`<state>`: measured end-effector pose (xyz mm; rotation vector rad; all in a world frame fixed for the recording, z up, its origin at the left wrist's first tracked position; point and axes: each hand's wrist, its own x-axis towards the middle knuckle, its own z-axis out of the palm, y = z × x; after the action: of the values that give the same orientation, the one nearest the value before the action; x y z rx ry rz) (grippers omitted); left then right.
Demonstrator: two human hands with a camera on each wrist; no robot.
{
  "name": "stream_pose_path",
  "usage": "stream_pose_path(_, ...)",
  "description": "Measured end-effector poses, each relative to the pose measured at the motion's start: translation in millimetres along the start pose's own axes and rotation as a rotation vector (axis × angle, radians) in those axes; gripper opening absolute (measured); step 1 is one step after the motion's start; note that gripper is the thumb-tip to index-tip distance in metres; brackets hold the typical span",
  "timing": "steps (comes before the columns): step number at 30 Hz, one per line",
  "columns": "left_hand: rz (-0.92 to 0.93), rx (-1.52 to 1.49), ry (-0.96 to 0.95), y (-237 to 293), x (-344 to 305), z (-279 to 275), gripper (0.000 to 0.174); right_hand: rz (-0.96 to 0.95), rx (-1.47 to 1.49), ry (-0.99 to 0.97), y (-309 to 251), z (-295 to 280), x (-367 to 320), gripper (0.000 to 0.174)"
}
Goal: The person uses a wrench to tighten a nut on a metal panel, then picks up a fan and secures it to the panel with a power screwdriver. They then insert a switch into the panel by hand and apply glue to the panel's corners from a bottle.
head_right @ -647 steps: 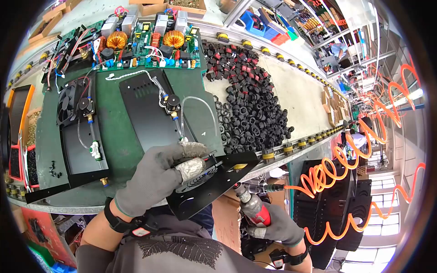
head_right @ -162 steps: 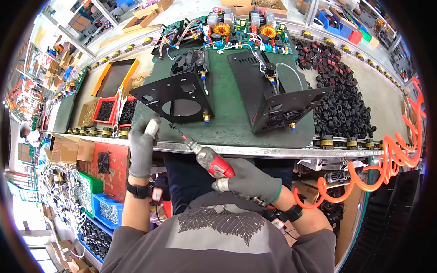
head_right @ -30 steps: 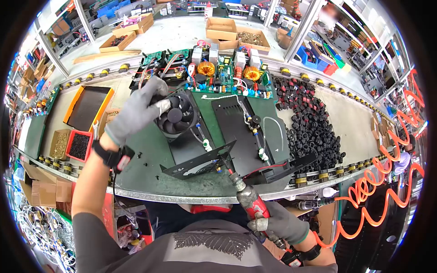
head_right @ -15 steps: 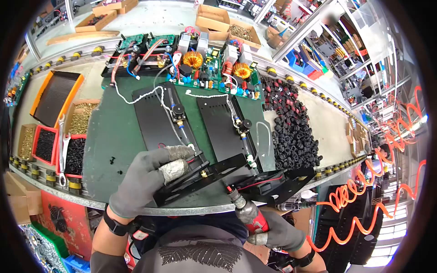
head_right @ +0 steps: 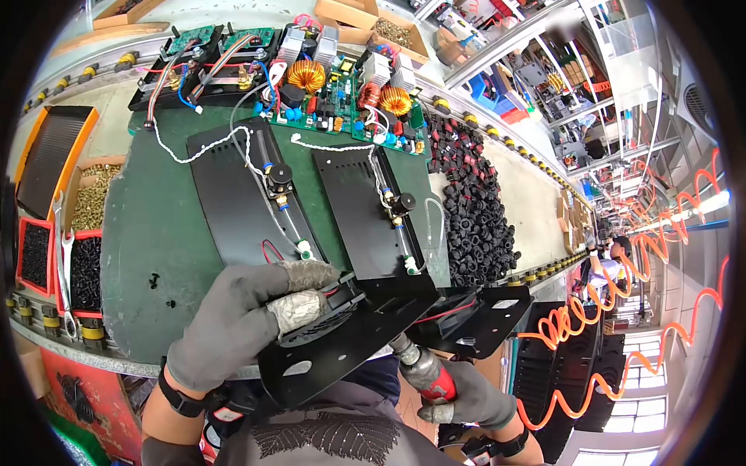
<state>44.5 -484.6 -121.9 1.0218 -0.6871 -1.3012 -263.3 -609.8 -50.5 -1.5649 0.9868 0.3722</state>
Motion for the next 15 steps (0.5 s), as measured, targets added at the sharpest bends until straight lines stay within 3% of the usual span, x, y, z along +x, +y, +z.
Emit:
stream_pose_path(5, 0.007, -0.056, -0.053, 3, 2, -2, 0.036, 0.008, -0.061, 0.009, -4, 1, -3, 0.040)
stream_pose_path(9, 0.037, 0.109, -0.128, 6, 2, -8, 0.036, 0.018, -0.035, -0.009, -5, 0, -5, 0.039)
stream_pose_path(11, 0.057, 0.192, -0.161, 4, -5, -10, 0.037, 0.053, 0.140, -0.099, -6, -1, -6, 0.036)
stream_pose_path(13, 0.235, -0.072, -0.151, -3, -16, -9, 0.046, 0.070, 0.189, -0.122, -12, -1, -8, 0.036)
stream_pose_path(15, 0.285, 0.089, -0.227, 3, -27, -18, 0.051, 0.056, 0.211, -0.119, -14, 0, -11, 0.036)
